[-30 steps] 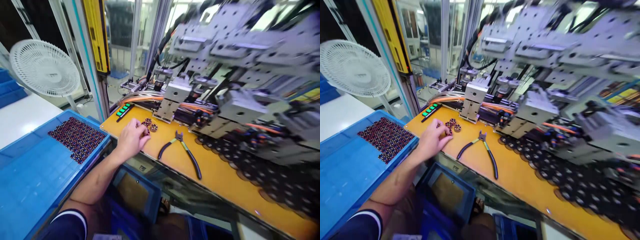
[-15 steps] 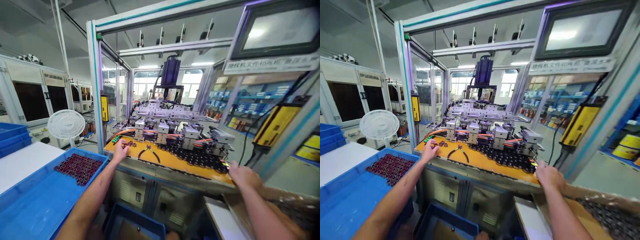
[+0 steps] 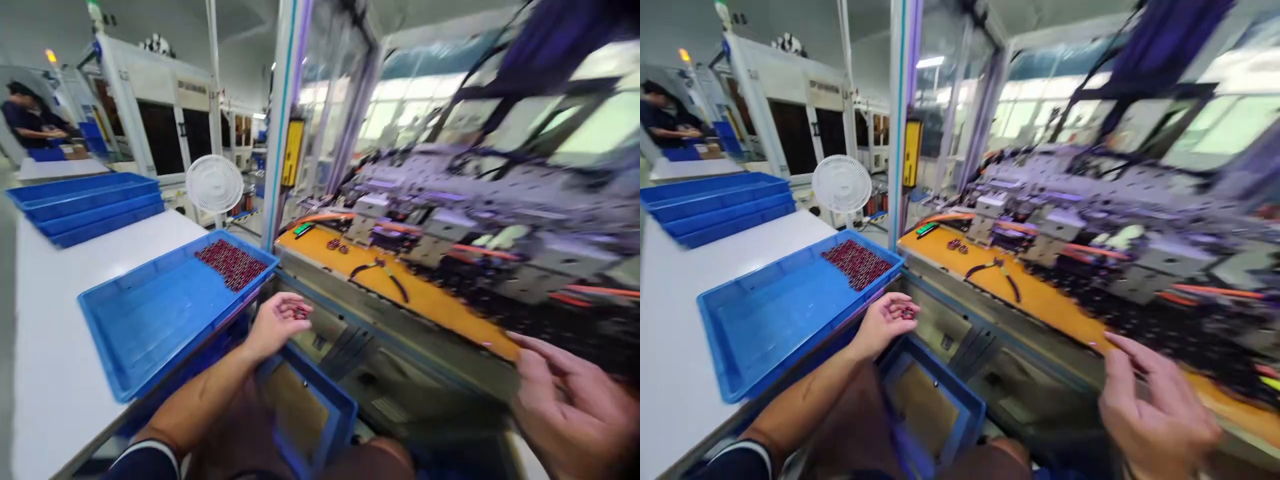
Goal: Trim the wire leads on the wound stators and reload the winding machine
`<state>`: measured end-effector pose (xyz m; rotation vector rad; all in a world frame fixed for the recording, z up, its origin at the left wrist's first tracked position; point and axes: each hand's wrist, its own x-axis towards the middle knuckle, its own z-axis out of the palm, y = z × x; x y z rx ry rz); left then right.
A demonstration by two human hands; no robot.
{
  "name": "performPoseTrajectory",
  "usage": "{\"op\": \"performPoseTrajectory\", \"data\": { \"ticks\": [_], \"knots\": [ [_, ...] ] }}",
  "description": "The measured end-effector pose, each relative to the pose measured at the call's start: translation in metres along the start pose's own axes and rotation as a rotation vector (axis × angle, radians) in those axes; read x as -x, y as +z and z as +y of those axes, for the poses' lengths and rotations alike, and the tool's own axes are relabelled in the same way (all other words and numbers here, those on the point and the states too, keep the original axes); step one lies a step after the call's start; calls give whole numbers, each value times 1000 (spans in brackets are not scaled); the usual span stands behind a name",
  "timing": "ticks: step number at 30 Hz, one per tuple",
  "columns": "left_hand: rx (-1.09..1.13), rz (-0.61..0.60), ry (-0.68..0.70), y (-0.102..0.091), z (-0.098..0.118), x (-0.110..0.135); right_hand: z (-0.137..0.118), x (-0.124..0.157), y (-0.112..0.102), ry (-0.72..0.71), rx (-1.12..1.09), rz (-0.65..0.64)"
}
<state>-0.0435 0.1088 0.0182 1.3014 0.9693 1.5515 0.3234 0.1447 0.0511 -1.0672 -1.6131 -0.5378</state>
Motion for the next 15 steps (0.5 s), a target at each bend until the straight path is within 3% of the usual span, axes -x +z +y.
{"op": "performPoseTrajectory", "data": {
  "ticks": [3,6,10,15],
  "knots": [
    [-76,-81,-17,14,0,43,-84,17,0,-238,-256,-307],
    [-209,-151,98,18,5,60,-133,19,0,-397,-420,-603],
    [-363,-223,417,12,9,62,-145,24,10,-385,-504,-771],
    [-192,-203,269,11,7,63,-143,31,4,-151,-690,-1055]
  ]
}}
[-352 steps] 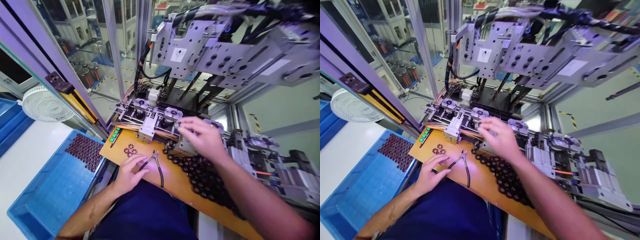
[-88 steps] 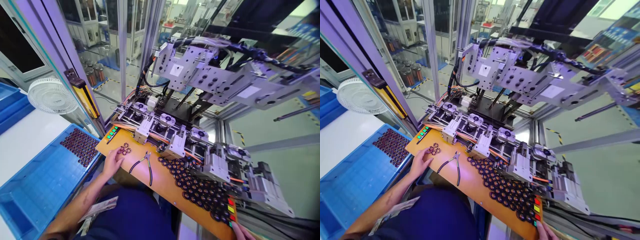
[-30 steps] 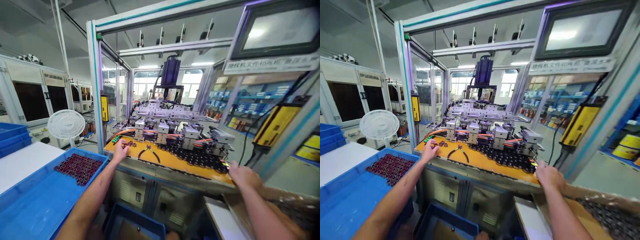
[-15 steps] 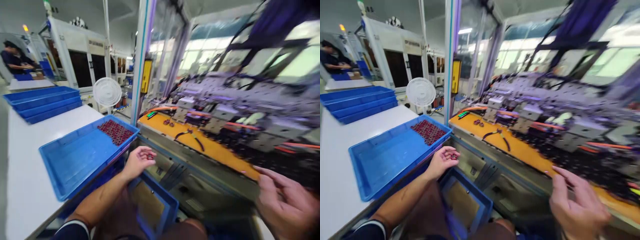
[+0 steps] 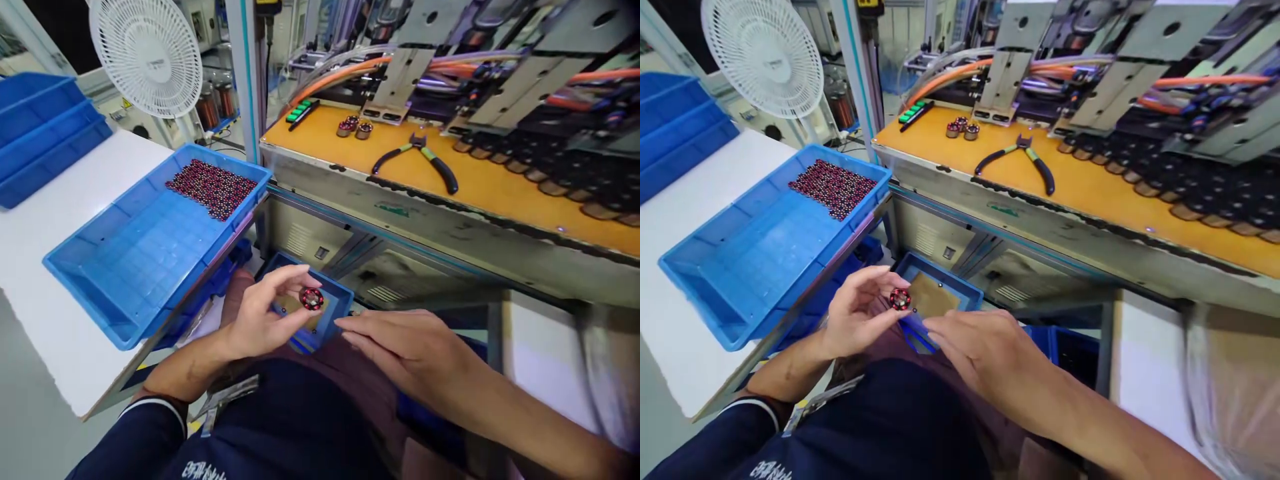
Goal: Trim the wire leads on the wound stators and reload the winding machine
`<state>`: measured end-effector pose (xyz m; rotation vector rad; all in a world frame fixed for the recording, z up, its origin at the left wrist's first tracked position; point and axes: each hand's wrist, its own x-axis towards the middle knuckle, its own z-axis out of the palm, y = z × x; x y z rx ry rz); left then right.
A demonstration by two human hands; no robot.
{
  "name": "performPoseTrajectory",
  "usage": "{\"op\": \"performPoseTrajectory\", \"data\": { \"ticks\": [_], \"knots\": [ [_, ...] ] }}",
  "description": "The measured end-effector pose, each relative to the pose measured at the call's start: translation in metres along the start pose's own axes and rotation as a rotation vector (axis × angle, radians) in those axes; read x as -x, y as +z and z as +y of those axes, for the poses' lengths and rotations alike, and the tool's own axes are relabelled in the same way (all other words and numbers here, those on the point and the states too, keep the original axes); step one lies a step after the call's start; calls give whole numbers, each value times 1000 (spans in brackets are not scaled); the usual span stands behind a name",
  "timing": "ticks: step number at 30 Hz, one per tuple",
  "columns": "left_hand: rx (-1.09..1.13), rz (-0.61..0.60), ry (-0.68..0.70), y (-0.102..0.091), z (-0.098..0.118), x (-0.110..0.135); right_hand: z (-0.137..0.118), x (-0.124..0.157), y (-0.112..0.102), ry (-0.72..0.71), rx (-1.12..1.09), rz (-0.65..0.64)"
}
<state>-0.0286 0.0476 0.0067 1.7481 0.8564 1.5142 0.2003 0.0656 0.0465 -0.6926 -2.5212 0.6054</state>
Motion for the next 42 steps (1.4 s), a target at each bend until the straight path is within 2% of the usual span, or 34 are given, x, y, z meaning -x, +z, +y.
{"op": "performPoseTrajectory", "data": {
  "ticks": [3,6,8,10,13,16,18,21,24,27,33,37,40,42],
  "knots": [
    [148,10,-97,5,-1,0,-12,8,2,120,-151,-54],
    [249,7,-163,10,-2,-2,-18,12,3,135,-285,-76],
    [272,-11,-155,11,-3,-3,-16,11,2,162,-375,-61],
    [256,-33,-119,12,-3,-3,-11,7,1,272,-486,23],
    [204,-88,-58,13,-3,-3,-3,-4,2,535,-748,235],
    [177,-130,-7,15,-3,-1,-2,-17,12,663,-1005,277],
    [171,-99,5,18,-5,0,-3,-21,22,666,-1091,272],
    [212,-22,-33,19,-9,2,-7,-19,37,647,-1164,384],
    [300,-15,-98,18,-11,3,-8,-10,45,644,-1195,453],
    [327,-54,-114,16,-10,1,-7,-5,43,660,-1159,451],
    [337,-148,-55,18,-7,-2,-11,-11,34,670,-1182,410],
    [521,-119,-216,16,-5,0,-15,-4,42,604,-1282,452],
    [645,-142,-350,13,-2,-1,-12,3,41,588,-1246,439],
    [674,-172,-377,11,0,-3,-9,4,35,595,-1189,444]
  ]
}}
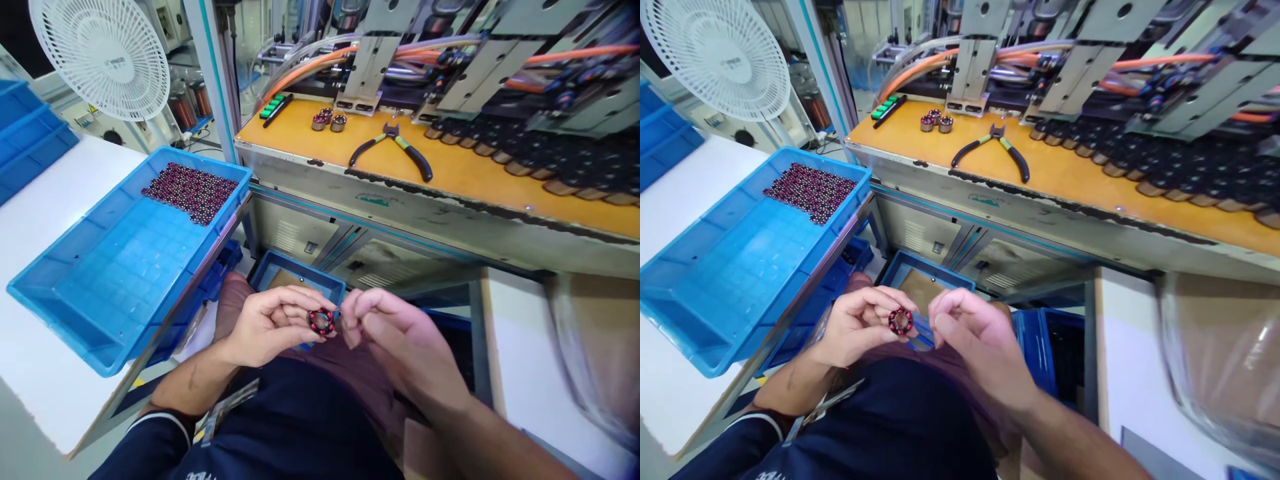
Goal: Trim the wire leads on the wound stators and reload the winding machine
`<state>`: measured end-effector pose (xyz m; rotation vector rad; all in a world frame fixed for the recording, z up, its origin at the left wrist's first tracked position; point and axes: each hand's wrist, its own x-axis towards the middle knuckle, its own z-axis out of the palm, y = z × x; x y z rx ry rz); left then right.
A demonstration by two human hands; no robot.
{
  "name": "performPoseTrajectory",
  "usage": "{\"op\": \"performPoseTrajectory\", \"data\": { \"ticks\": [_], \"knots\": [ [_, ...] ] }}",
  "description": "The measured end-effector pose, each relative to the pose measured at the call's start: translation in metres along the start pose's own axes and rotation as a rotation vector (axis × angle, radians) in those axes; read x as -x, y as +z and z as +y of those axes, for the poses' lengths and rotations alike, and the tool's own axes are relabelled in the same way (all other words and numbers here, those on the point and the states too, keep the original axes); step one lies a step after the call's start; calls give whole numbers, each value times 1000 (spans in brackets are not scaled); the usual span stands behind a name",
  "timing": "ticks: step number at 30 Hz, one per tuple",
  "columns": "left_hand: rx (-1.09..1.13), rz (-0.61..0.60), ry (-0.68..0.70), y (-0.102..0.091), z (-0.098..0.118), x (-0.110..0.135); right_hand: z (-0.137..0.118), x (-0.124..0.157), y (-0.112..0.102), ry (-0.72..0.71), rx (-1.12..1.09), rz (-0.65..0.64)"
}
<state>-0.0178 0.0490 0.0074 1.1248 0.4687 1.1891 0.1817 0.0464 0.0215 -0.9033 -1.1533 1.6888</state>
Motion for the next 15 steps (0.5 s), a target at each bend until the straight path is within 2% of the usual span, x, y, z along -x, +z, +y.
{"op": "performPoseTrajectory", "data": {
  "ticks": [6,10,13,15],
  "knots": [
    [-80,-22,5,0,-1,-3,-22,-12,3,105,167,-56],
    [-105,-9,-18,3,-4,-1,-24,-13,7,162,263,-69],
    [-48,14,-85,6,-4,0,-21,-11,2,185,235,-100],
    [40,19,-146,7,-2,1,-20,-10,-2,201,137,-134]
  ]
}}
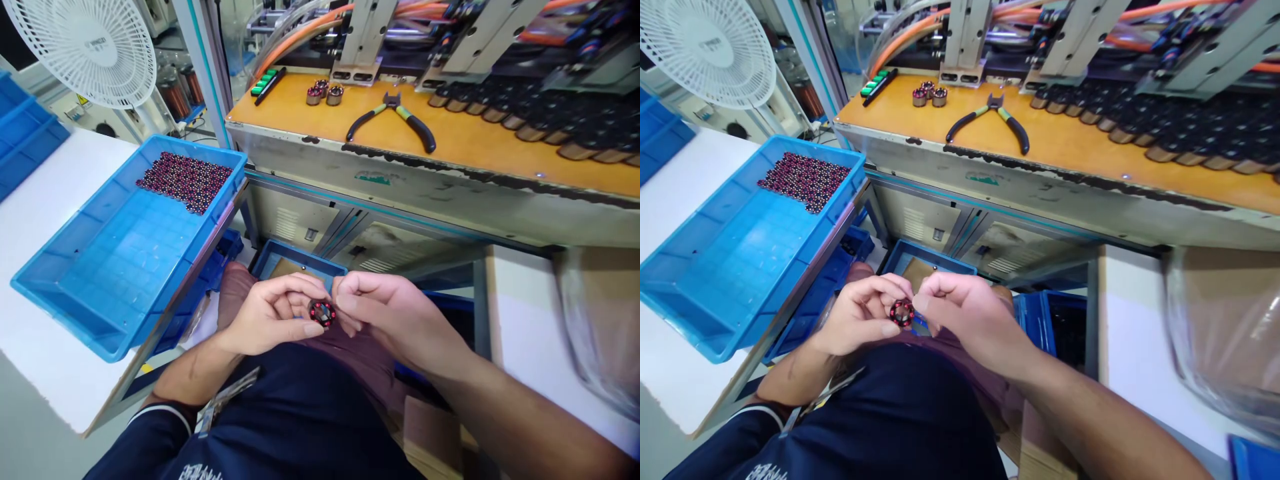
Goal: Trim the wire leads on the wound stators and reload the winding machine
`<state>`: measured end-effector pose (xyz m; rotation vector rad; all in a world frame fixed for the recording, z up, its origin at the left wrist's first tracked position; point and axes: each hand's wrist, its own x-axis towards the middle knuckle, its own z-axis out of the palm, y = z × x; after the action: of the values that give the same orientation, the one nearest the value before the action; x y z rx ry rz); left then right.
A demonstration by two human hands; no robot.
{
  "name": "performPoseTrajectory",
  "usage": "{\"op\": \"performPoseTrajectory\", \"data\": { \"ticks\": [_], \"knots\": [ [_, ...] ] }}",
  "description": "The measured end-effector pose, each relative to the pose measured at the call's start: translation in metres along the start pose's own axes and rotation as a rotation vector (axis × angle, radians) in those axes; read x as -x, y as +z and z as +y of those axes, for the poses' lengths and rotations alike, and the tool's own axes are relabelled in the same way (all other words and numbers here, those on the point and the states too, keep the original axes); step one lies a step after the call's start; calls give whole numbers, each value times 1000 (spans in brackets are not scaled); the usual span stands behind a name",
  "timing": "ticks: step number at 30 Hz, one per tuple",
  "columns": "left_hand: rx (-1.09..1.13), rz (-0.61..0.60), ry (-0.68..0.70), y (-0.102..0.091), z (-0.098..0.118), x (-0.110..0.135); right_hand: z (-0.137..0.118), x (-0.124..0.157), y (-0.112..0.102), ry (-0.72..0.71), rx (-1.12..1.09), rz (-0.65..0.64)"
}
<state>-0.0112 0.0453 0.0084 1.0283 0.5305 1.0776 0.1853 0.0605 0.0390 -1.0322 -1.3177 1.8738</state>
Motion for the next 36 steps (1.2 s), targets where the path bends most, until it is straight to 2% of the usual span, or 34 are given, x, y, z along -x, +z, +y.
{"op": "performPoseTrajectory", "data": {
  "ticks": [5,11,15,18,21,25,28,30,32,36],
  "knots": [
    [140,-25,-76,2,3,-2,1,3,-7,-12,-220,1],
    [98,11,-75,2,1,-5,11,10,-1,63,-128,-64],
    [145,32,-130,1,3,-4,15,11,-10,45,-74,-76],
    [177,43,-175,0,6,-3,3,9,-23,-16,73,-39],
    [151,44,-239,-1,7,-2,-21,0,-24,-86,249,-24],
    [118,0,-332,0,6,-2,-47,-18,-10,-167,396,-200],
    [137,4,-363,0,7,0,-51,-28,-1,-195,452,-288],
    [120,36,-370,-1,6,3,-49,-30,1,-173,455,-273],
    [111,55,-345,-2,5,6,-45,-29,1,-134,442,-206],
    [132,52,-227,-5,3,7,-39,-25,-3,-65,440,-65]
  ]
}}
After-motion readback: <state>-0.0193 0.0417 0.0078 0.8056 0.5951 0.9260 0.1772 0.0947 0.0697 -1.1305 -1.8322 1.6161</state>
